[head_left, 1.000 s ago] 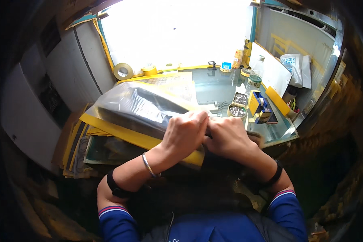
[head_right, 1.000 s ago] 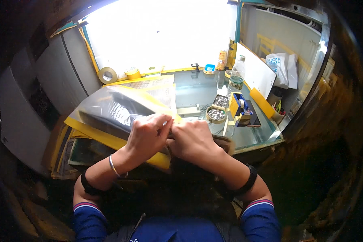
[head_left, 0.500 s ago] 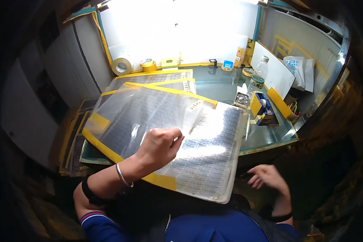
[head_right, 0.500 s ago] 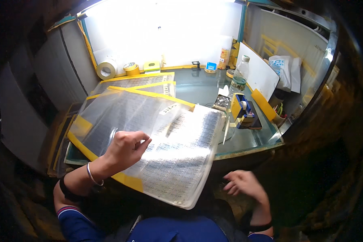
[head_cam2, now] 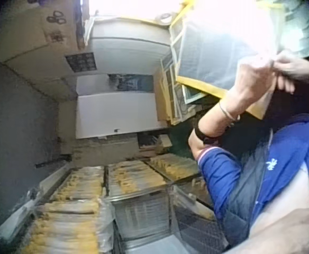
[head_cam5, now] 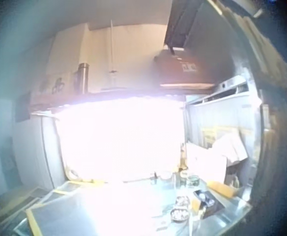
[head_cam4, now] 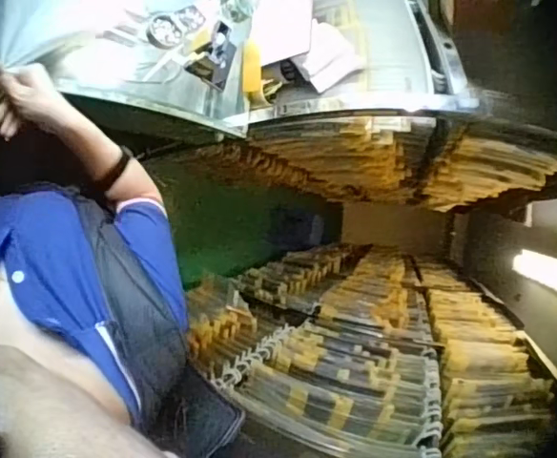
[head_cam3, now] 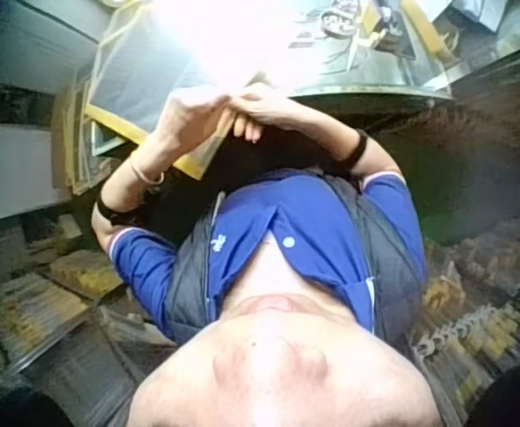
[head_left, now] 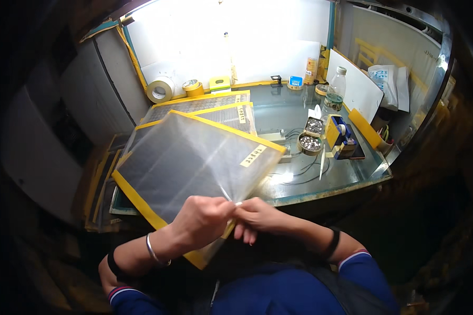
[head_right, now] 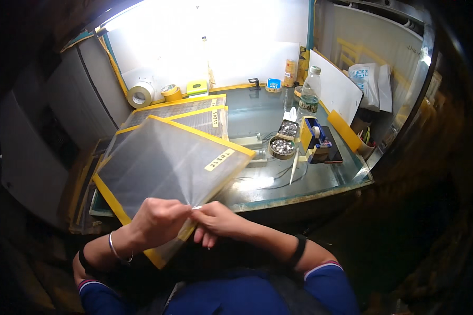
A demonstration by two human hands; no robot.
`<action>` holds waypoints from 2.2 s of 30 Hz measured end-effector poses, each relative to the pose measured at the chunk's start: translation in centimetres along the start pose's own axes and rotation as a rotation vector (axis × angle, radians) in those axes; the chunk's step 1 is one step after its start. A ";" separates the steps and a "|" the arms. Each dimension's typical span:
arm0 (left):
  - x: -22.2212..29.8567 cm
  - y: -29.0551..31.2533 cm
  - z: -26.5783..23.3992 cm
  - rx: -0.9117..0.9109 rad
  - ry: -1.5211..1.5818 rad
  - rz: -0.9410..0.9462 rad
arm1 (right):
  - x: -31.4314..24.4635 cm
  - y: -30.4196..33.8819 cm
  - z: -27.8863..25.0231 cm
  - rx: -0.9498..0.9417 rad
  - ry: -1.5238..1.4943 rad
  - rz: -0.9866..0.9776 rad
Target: The recorder is sorting and packaging large sheets of printed or patterned plastic film.
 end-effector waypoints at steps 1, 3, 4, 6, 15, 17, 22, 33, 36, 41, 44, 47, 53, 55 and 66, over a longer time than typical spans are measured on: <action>0.2 0.6 0.2 -0.134 -0.220 -0.027 | 0.2 -1.2 0.2 -0.003 0.126 0.027; 0.4 2.0 -0.1 -0.135 -0.192 -0.102 | -0.1 -2.1 0.6 0.013 0.379 0.120; 0.6 2.8 -0.3 -0.131 -0.163 -0.175 | 0.8 -2.4 0.7 -0.064 0.389 0.139; 2.4 4.6 -0.2 -0.098 0.046 -0.211 | -0.2 -1.2 1.0 -0.251 0.501 0.166; -0.3 9.9 19.2 0.191 2.139 -0.617 | -1.3 0.9 -8.3 0.309 0.243 -0.306; -0.2 8.2 18.4 0.320 2.116 -0.564 | 0.1 0.7 -10.7 0.420 0.139 -0.338; -1.4 10.2 16.3 0.604 1.885 -0.927 | 2.6 1.8 -13.9 0.631 0.098 -0.423; -9.2 25.7 5.7 1.521 1.569 -0.884 | 2.5 0.6 -12.0 0.716 0.298 -0.313; -8.8 23.1 8.0 1.574 1.355 -1.053 | 2.2 1.9 -11.7 0.798 0.351 -0.355; -9.1 24.2 8.4 1.577 1.064 -0.898 | 3.6 3.7 -11.3 0.910 0.388 -0.469; -11.8 28.5 7.2 1.723 0.861 -1.093 | 4.1 3.7 -10.5 0.977 0.419 -0.464; -15.8 34.7 3.0 1.679 0.439 -1.155 | 4.1 3.2 -10.6 1.029 0.587 -0.445; -23.3 39.6 -5.0 1.731 0.222 -0.988 | 4.1 3.1 -10.6 1.142 0.743 -0.376; -25.2 40.6 -6.9 1.774 0.178 -0.931 | 4.1 3.0 -10.4 1.171 0.758 -0.356; -36.0 50.0 0.6 1.800 0.587 -0.954 | 1.6 2.1 -8.1 1.247 0.895 -0.366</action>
Point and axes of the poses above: each hand's wrist, its own y-axis away from the middle knuckle, its own z-axis out of the palm, x = y × z, the point moved 4 cm from there along -y, towards the middle knuckle, and after that the axes turned 9 degrees about -x, right-handed, at the moved point
